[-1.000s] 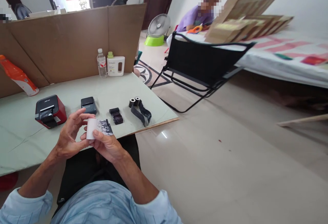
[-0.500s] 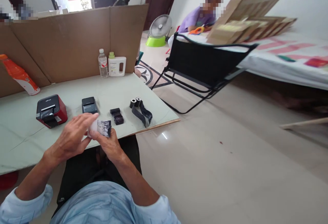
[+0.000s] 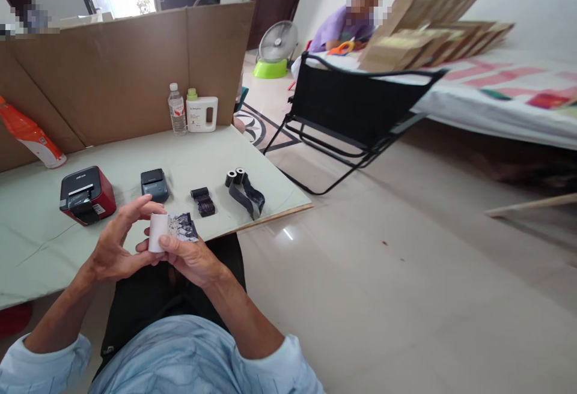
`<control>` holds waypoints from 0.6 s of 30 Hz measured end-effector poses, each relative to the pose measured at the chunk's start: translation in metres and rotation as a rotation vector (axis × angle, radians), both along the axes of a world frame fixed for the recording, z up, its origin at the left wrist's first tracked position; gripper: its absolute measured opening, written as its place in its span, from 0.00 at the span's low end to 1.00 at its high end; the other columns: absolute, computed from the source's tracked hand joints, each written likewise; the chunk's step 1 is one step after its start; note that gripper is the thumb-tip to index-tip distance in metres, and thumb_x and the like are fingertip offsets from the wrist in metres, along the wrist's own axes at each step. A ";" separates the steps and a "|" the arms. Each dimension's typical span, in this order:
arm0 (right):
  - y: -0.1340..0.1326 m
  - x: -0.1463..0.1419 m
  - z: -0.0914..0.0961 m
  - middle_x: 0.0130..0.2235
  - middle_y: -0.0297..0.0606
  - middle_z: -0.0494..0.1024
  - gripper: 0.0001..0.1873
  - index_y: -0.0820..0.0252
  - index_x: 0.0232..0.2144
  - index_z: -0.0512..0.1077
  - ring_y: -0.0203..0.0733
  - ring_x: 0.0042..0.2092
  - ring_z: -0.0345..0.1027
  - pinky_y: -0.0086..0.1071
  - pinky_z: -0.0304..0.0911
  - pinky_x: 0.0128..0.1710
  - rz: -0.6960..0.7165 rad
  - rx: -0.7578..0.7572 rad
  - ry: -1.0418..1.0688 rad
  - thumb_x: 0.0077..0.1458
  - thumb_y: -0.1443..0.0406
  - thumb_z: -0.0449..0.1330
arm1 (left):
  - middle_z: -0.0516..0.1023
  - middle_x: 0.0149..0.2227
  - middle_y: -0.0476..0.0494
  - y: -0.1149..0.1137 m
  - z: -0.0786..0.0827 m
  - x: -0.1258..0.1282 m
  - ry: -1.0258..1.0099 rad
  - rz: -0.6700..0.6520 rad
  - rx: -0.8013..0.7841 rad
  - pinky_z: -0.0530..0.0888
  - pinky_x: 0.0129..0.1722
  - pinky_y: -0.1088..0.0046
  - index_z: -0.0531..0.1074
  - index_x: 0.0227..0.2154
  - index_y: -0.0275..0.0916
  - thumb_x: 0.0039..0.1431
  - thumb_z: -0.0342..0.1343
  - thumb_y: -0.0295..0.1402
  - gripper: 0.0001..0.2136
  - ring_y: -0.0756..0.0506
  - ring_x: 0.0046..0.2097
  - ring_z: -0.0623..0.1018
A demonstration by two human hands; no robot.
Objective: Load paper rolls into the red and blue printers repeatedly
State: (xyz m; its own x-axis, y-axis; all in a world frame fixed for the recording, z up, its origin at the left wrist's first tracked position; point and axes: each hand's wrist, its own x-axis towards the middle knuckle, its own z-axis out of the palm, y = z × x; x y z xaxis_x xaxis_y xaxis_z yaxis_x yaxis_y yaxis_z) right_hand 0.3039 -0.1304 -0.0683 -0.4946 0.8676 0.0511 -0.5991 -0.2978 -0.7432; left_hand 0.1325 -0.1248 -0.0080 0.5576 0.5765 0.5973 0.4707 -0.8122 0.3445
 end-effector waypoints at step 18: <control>0.007 -0.006 -0.010 0.26 0.30 0.75 0.21 0.59 0.25 0.75 0.37 0.31 0.70 0.31 0.67 0.35 -0.351 0.024 -0.252 0.46 0.52 0.79 | 0.80 0.54 0.33 0.002 -0.004 0.007 0.273 0.158 0.122 0.78 0.57 0.52 0.61 0.70 0.42 0.61 0.53 0.17 0.34 0.33 0.61 0.78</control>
